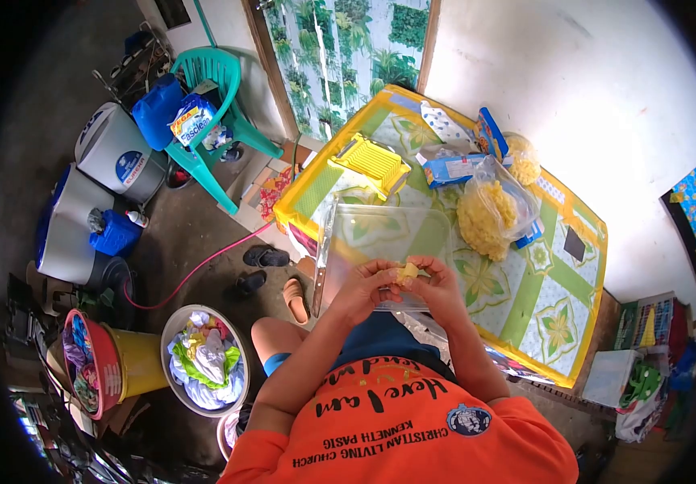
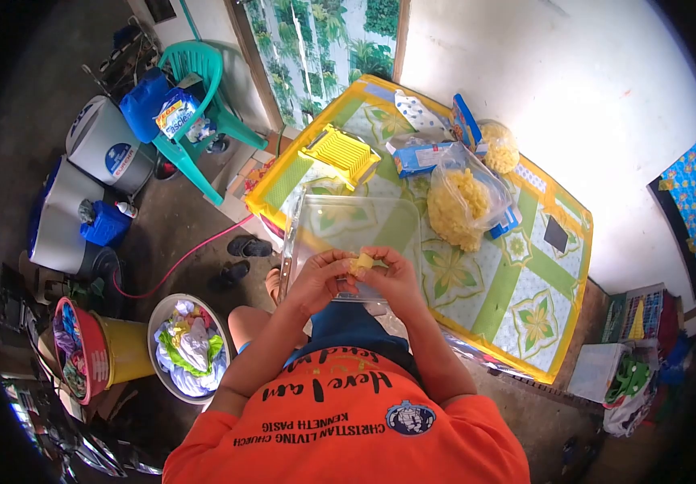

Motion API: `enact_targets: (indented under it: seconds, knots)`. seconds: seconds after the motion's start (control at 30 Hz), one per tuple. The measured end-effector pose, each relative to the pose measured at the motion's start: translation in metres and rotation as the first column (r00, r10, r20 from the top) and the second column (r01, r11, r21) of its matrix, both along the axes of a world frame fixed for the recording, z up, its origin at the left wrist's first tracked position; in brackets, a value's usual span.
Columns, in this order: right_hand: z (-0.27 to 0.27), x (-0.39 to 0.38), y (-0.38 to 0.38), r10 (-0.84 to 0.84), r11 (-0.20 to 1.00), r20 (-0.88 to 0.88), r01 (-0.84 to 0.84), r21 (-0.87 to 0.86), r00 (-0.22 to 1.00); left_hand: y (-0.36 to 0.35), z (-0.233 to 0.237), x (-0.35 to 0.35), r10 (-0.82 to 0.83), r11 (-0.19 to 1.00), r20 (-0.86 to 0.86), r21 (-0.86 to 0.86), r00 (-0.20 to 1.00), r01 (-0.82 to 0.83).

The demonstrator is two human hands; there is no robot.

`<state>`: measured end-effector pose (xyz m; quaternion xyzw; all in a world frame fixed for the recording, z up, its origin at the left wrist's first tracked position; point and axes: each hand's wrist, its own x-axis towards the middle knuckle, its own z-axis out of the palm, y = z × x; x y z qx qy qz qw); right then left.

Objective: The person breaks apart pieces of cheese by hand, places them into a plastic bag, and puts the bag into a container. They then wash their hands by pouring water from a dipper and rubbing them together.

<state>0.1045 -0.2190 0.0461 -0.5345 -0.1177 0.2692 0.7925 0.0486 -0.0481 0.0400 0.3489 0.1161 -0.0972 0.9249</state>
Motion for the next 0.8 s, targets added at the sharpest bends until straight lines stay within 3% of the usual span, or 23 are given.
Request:
enact_targets:
  seconds: [0.4,0.6,0.8]
  knots:
    - [-0.001,0.005,0.002,0.03,0.999,-0.099,-0.026,0.046,0.995,0.001,-0.002,0.0,0.027,0.999,0.009,-0.027,1.0,-0.027]
    - [0.006,0.003,0.004,0.021,0.994,-0.173,-0.002,0.107,0.985,0.003,-0.011,0.001,0.036,0.974,-0.018,-0.223,0.999,-0.039]
    - [-0.001,0.002,0.005,0.01,1.0,0.002,-0.01,0.005,1.0,0.004,-0.012,0.0,0.032,0.96,-0.043,-0.275,0.999,-0.043]
